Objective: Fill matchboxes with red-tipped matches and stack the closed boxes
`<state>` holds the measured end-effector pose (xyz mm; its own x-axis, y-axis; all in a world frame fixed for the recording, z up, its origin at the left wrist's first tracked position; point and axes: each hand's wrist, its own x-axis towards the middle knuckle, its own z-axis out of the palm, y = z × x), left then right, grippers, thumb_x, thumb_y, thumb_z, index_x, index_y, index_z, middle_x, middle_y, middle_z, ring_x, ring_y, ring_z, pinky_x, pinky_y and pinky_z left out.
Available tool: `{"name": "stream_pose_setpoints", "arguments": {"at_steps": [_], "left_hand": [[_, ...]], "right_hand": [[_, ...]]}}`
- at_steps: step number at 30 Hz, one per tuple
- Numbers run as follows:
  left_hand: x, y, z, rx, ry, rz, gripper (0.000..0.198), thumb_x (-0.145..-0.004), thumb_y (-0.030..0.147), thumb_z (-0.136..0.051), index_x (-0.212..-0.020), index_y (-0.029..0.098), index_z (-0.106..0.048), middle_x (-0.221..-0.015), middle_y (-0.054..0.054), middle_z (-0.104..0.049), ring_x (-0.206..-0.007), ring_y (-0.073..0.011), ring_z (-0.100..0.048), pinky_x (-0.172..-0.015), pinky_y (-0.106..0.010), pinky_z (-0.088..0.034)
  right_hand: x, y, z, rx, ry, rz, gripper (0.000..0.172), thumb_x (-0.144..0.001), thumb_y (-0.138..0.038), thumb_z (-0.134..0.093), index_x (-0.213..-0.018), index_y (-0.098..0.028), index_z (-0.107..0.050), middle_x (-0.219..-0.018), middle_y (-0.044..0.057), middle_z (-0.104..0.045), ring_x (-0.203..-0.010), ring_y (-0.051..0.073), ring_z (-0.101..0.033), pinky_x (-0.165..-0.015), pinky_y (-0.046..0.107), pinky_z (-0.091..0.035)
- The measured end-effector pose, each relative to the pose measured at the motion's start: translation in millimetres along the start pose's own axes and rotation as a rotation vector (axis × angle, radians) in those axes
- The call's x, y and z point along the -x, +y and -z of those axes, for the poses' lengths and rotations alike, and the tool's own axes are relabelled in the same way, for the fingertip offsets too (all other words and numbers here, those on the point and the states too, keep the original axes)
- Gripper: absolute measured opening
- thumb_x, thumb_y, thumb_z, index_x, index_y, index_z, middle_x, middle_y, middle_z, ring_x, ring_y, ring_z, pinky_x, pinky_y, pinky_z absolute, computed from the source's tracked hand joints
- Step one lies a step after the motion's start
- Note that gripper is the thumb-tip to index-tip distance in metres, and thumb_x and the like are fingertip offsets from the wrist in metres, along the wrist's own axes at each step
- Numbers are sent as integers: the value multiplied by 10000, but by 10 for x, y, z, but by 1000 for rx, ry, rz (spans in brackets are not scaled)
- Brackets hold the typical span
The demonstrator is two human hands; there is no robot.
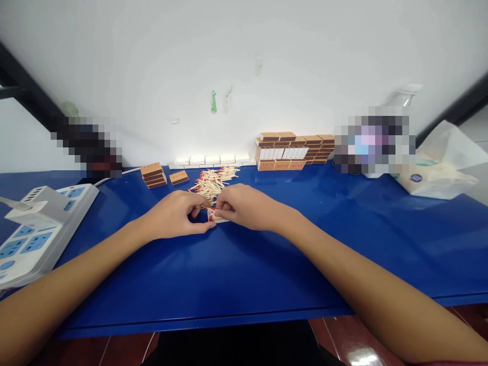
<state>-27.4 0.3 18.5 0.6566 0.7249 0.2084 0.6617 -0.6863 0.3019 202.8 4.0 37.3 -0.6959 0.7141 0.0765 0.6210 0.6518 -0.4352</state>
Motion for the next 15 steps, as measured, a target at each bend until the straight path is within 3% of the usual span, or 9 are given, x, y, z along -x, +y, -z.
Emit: {"name": "stream_pose_setpoints", "arguments": {"at_steps": [6, 15], "left_hand": [[-8, 31, 22, -8, -2, -29, 304, -837, 470, -705, -749, 195, -610, -648, 32, -599, -565, -109, -503, -541, -277, -311], [-3, 10, 5, -19, -20, -15, 300, -844, 496, -709, -875, 197, -695, -673, 24, -626, -583, -120, -521, -555, -272, -319]], "right_hand": [[47, 54, 8, 47, -3, 6, 85, -933, -245, -655, -925, -193, -722, -897, 39, -700, -762, 150, -569, -669, 275, -368], [126, 113, 17, 53, -4, 16, 94, -938, -200, -624, -926, -186, -717, -904, 39, -721, -767, 153, -592, -690, 275, -395]]}}
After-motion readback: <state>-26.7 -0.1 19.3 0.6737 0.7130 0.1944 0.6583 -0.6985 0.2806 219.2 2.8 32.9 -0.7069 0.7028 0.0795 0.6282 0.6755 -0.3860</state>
